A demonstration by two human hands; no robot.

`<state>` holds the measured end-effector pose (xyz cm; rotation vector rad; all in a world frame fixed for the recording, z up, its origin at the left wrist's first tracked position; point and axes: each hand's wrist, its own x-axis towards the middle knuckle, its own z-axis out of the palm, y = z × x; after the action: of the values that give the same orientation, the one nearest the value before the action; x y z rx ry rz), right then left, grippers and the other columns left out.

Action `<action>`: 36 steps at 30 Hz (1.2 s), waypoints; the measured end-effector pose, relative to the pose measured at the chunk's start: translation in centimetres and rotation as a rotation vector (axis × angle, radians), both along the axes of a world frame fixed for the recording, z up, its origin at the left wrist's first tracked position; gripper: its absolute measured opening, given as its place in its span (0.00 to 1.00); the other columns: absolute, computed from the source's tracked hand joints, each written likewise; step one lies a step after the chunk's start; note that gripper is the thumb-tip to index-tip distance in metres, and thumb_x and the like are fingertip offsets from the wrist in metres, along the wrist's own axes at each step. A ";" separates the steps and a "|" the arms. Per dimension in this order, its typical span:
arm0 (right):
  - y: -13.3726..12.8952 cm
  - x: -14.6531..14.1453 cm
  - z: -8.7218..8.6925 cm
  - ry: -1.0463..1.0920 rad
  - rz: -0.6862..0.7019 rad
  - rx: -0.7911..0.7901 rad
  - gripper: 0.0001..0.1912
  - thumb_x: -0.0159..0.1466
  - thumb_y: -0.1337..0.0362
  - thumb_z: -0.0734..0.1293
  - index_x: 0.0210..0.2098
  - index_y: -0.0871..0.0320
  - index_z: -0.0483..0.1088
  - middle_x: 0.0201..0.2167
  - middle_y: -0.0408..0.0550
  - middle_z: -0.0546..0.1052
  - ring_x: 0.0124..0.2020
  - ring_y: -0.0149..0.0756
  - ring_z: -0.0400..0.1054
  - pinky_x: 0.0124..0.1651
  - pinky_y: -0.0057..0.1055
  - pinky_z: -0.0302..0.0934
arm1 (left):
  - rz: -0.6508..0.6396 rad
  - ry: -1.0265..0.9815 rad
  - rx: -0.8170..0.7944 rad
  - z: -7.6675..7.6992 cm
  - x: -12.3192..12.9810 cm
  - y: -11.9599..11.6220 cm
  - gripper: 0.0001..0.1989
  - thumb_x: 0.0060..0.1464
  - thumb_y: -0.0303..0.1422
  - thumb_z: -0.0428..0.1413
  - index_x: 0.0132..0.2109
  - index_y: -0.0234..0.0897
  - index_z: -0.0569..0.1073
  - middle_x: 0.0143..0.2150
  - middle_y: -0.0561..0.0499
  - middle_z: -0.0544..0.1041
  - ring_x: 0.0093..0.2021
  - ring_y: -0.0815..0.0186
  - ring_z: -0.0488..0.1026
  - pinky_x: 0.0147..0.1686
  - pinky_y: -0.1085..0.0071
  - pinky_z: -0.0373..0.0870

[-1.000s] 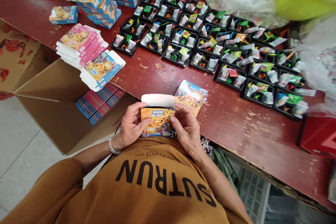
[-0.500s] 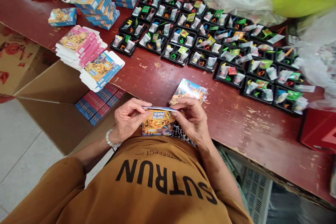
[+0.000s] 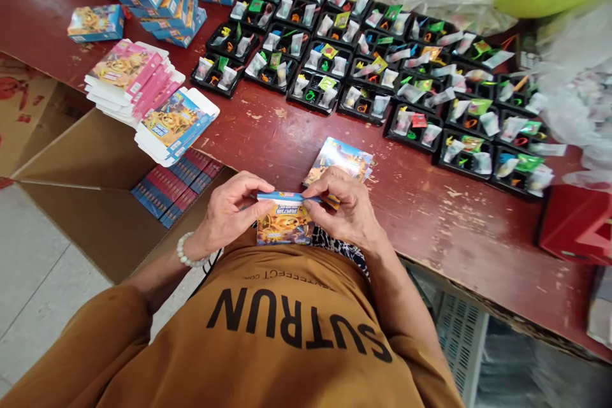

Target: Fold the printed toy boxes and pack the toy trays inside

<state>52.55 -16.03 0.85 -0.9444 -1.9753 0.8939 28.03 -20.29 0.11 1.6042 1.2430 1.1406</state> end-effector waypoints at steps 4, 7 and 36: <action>0.7 -0.6 0.3 0.077 -0.019 -0.006 0.03 0.58 0.69 0.70 0.29 0.54 0.74 0.26 0.41 0.76 0.27 0.33 0.69 0.32 0.33 0.62 | 0.010 0.108 0.094 1.1 -0.1 0.6 0.05 0.60 0.34 0.67 0.42 0.39 0.83 0.39 0.49 0.83 0.37 0.66 0.80 0.33 0.73 0.76; 0.9 -0.9 0.8 0.105 -0.003 -0.151 0.04 0.57 0.69 0.70 0.27 0.55 0.74 0.25 0.41 0.75 0.26 0.31 0.68 0.29 0.31 0.61 | 0.012 0.066 -0.005 1.6 -0.1 1.0 0.06 0.60 0.36 0.67 0.40 0.38 0.83 0.36 0.49 0.83 0.34 0.66 0.79 0.30 0.73 0.74; 0.2 0.9 0.0 0.183 0.178 -0.158 0.07 0.68 0.57 0.76 0.41 0.54 0.79 0.40 0.48 0.82 0.43 0.37 0.77 0.48 0.38 0.72 | -0.147 -0.020 0.125 -0.1 -1.0 0.8 0.05 0.59 0.28 0.67 0.43 0.40 0.84 0.44 0.47 0.84 0.43 0.65 0.83 0.40 0.71 0.81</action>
<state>53.49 -15.84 0.81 -0.7514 -1.8733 1.2080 27.02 -19.44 -0.02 1.7419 1.0399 1.1573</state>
